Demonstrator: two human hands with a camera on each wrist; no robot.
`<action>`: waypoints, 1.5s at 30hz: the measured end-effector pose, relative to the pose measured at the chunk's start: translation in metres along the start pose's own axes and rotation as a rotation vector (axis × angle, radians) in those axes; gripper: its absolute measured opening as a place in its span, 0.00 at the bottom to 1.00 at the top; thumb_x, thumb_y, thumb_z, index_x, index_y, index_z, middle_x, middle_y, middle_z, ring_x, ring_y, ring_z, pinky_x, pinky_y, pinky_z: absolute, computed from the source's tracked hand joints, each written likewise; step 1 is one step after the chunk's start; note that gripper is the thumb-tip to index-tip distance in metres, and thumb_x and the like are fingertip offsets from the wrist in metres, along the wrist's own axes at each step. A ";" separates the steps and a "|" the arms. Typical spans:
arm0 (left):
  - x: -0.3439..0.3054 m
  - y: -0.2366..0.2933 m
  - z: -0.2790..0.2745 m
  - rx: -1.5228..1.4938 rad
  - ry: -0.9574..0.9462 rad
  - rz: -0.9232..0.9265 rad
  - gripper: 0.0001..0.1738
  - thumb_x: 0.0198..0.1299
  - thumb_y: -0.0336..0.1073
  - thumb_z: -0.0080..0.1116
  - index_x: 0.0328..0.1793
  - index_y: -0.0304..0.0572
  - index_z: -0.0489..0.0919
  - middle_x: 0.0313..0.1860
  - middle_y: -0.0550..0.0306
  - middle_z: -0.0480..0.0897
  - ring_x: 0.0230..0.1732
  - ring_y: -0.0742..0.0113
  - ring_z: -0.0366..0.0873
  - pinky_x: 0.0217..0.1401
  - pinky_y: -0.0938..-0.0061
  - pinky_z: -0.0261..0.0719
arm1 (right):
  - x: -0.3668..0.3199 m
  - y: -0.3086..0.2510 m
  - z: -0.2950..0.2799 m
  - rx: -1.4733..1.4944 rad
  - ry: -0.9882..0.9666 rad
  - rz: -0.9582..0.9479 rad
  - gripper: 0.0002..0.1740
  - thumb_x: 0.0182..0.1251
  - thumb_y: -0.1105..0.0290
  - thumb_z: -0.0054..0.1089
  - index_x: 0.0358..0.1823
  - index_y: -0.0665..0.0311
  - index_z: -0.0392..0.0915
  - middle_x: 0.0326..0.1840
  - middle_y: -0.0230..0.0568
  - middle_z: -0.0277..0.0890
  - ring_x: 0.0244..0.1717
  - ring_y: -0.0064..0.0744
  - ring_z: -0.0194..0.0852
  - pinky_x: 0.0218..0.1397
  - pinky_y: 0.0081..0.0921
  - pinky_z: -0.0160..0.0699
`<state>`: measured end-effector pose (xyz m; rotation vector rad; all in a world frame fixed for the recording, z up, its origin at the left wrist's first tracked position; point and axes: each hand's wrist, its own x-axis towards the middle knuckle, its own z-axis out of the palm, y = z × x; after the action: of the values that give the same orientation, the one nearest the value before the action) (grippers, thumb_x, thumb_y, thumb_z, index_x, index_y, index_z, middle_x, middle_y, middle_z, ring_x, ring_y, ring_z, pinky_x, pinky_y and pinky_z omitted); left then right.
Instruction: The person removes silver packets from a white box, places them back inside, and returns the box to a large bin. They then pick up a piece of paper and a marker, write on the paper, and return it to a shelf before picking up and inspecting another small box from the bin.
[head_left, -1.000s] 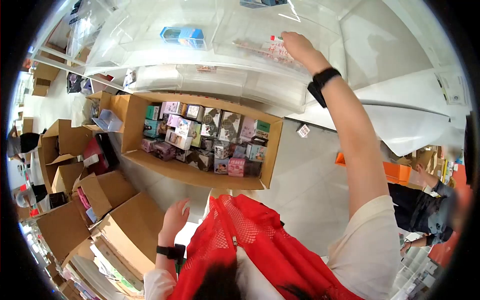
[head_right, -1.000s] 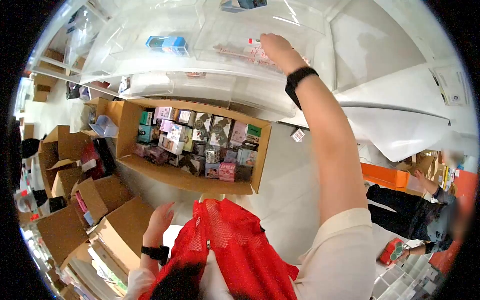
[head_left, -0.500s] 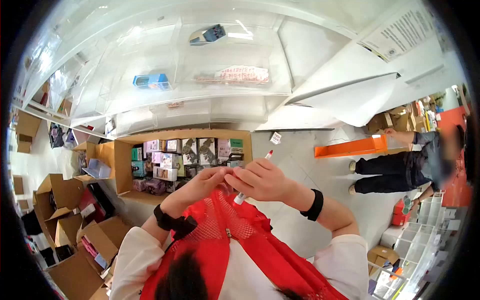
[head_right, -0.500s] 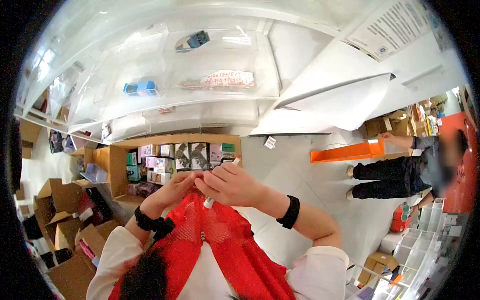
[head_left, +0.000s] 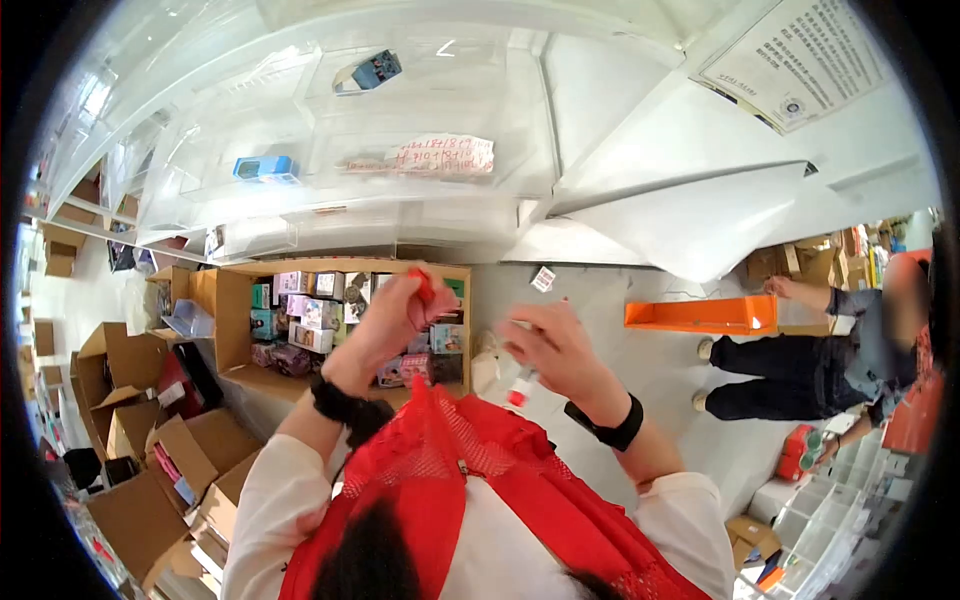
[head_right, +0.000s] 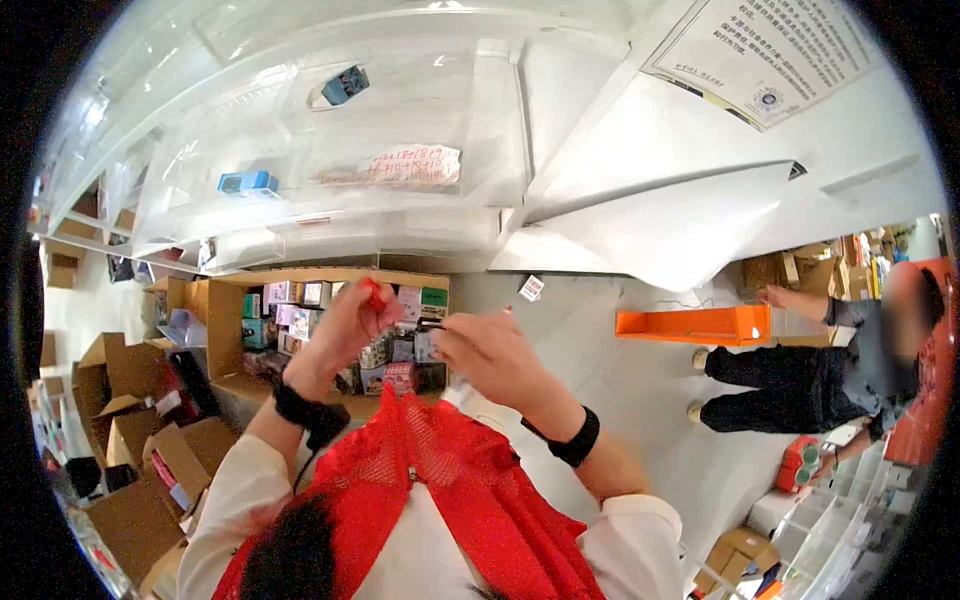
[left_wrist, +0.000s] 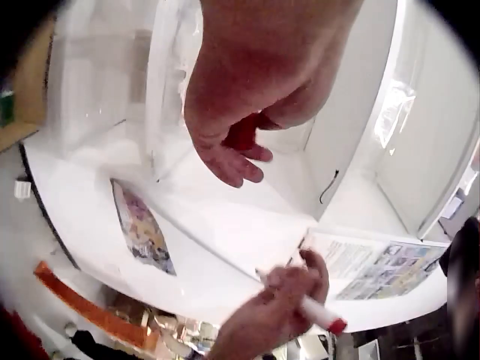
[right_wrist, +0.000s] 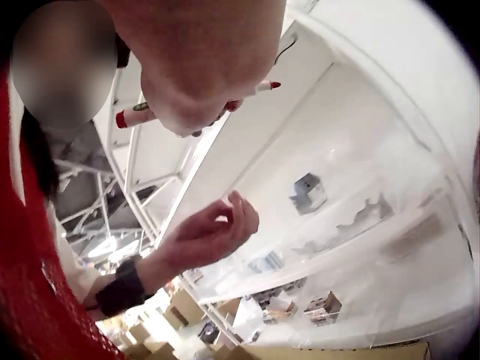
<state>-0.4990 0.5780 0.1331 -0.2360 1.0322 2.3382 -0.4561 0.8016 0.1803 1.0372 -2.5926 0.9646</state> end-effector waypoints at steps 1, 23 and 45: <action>0.028 -0.004 -0.014 0.006 0.053 0.116 0.07 0.60 0.29 0.37 0.33 0.42 0.68 0.33 0.58 0.74 0.33 0.69 0.73 0.44 0.72 0.74 | -0.014 0.016 -0.007 -0.061 0.212 -0.063 0.15 0.49 0.69 0.61 0.41 0.61 0.77 0.41 0.38 0.72 0.36 0.36 0.70 0.40 0.31 0.66; 0.241 0.112 -0.118 1.646 0.651 0.180 0.25 0.45 0.49 0.64 0.40 0.34 0.78 0.27 0.45 0.80 0.30 0.56 0.79 0.34 0.66 0.74 | -0.134 0.091 -0.093 -0.117 0.813 0.420 0.28 0.69 0.55 0.37 0.60 0.71 0.52 0.40 0.56 0.74 0.27 0.35 0.75 0.41 0.32 0.72; -0.085 0.078 -0.008 1.094 0.663 1.347 0.16 0.47 0.26 0.61 0.44 0.39 0.74 0.24 0.63 0.70 0.23 0.72 0.63 0.25 0.78 0.64 | 0.082 -0.049 0.031 0.487 0.987 0.424 0.20 0.62 0.80 0.48 0.54 0.66 0.55 0.42 0.47 0.72 0.38 0.22 0.68 0.40 0.16 0.66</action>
<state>-0.4734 0.4934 0.2076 0.2403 3.3748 2.0920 -0.4815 0.7104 0.2129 -0.0357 -1.7654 1.6983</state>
